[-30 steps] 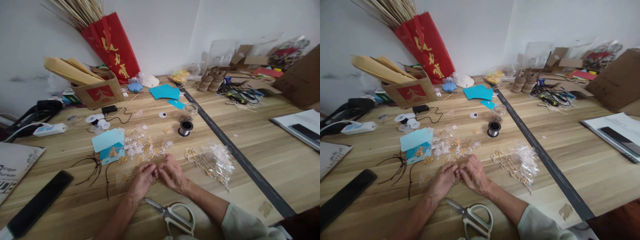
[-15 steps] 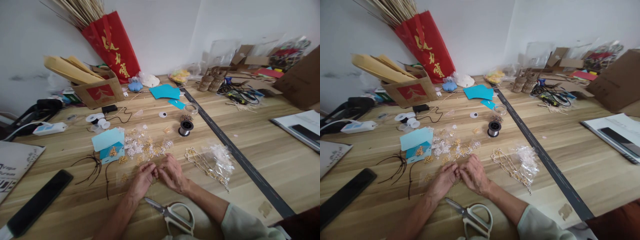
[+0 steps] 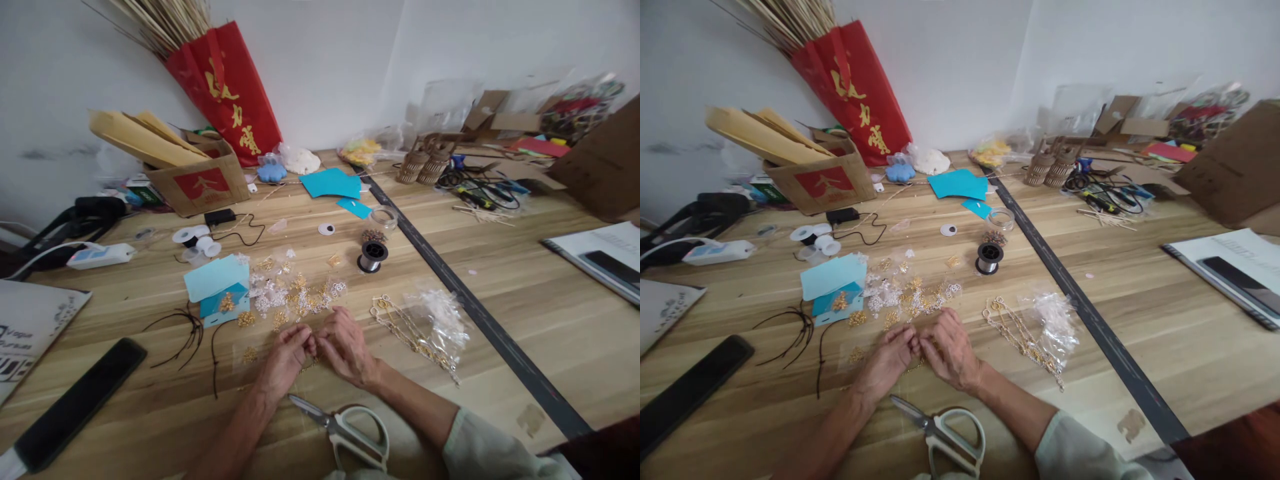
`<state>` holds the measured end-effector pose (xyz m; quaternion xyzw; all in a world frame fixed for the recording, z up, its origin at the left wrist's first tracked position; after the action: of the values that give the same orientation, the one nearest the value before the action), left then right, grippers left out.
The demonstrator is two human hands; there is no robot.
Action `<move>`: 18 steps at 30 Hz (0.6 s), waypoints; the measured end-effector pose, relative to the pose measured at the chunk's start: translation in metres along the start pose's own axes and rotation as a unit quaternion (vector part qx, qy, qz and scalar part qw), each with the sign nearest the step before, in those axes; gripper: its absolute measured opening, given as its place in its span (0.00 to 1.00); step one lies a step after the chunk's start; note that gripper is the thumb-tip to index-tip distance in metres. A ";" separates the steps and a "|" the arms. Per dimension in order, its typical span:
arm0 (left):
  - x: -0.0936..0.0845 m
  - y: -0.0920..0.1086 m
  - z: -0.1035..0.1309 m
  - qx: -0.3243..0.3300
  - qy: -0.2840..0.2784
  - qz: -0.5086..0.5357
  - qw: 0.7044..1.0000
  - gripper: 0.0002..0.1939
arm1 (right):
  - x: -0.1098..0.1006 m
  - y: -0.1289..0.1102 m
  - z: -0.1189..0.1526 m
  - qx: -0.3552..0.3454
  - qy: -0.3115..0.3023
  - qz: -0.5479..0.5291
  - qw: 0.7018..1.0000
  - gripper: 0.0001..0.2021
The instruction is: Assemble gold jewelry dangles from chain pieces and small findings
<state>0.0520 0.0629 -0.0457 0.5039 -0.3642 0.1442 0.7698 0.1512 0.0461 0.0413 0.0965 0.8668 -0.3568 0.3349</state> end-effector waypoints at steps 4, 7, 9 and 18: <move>0.000 0.000 0.000 -0.005 0.003 -0.005 1.000 0.10 | 0.001 0.001 0.000 0.002 -0.004 0.003 1.000 0.05; 0.000 0.000 0.001 -0.006 0.006 -0.008 1.000 0.11 | 0.001 0.001 0.001 0.000 -0.001 0.002 1.000 0.05; 0.000 0.001 0.001 -0.004 0.009 -0.006 1.000 0.11 | 0.001 0.000 0.001 0.000 -0.002 0.003 1.000 0.05; 0.001 0.001 0.001 -0.007 0.004 -0.013 1.000 0.11 | -0.002 -0.002 0.000 0.000 0.006 0.004 1.000 0.05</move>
<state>0.0521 0.0627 -0.0439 0.5023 -0.3559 0.1335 0.7767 0.1519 0.0454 0.0436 0.1019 0.8680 -0.3553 0.3315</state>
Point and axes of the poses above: each hand's wrist, its own z-axis away from the middle knuckle, its own x-axis out of the palm, y = z × x, the point moved 9 cm from there along -z, towards the middle knuckle, and after that the axes turned 12 degrees about -y, right-handed, at the moved point
